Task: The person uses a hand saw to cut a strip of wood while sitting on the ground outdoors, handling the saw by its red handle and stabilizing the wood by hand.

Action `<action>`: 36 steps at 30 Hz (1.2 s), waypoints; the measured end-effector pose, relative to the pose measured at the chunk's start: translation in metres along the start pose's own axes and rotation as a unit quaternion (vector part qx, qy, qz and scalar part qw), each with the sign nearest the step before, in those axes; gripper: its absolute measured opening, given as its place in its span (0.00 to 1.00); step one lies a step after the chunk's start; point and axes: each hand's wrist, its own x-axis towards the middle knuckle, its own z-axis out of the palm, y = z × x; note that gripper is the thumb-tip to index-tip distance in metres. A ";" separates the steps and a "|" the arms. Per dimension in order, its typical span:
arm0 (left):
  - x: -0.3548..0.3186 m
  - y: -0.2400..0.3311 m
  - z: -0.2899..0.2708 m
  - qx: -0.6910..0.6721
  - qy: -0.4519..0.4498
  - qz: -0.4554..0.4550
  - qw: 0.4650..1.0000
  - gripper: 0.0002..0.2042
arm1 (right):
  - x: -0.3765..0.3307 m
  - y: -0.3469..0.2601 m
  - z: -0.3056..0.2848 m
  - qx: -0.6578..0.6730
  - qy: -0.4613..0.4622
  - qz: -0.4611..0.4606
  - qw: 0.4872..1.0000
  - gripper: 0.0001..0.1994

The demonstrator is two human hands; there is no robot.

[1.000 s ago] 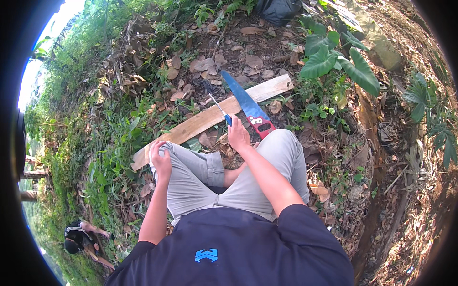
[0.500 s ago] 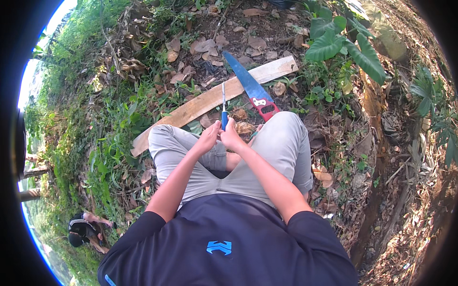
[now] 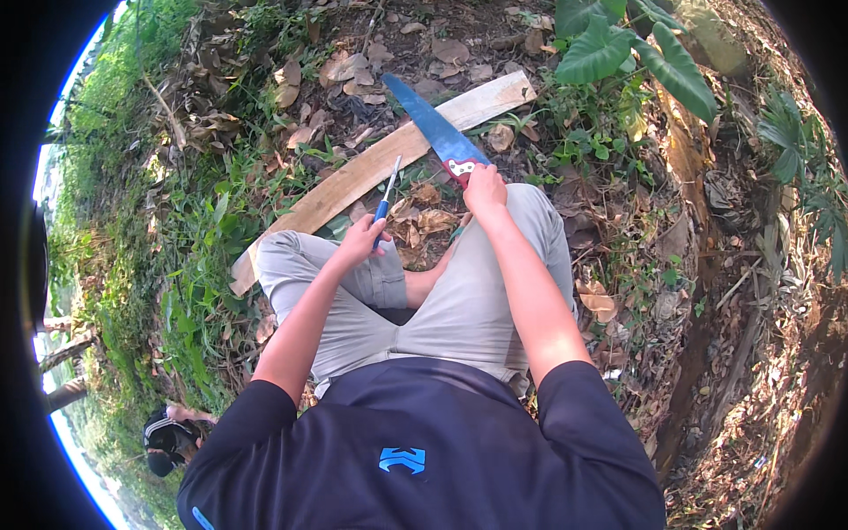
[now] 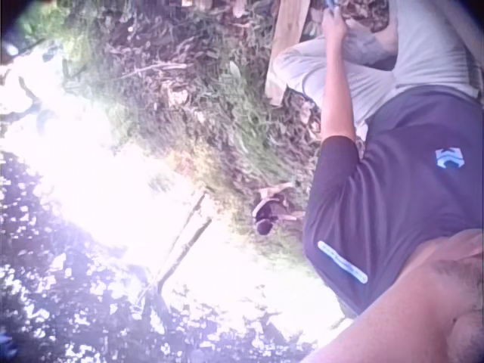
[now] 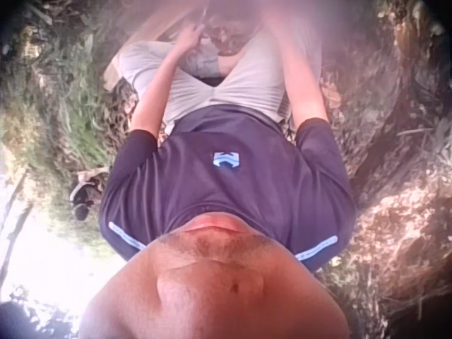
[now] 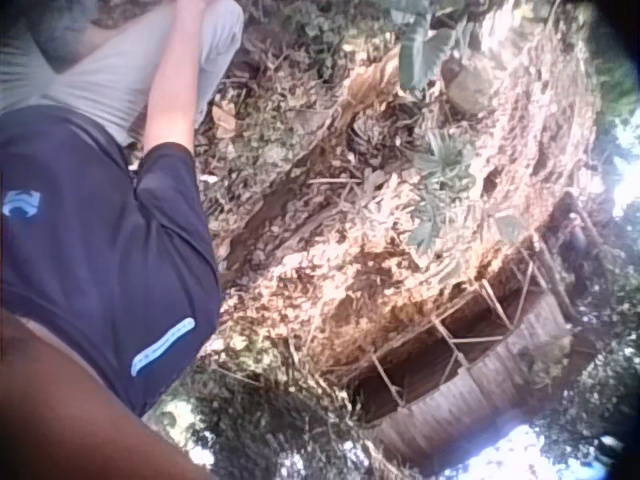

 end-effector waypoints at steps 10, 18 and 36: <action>0.016 -0.027 -0.018 0.205 0.002 0.062 0.977 0.16 | 0.020 0.002 0.024 -0.138 -0.014 -0.016 0.990 0.08; 0.035 -0.050 -0.047 0.186 -0.017 0.117 0.975 0.15 | 0.011 -0.003 0.005 -0.022 -0.028 -0.097 0.995 0.11; 0.137 0.014 -0.085 0.368 0.114 0.051 0.921 0.44 | -0.028 -0.026 -0.027 0.500 0.152 -0.036 0.852 0.12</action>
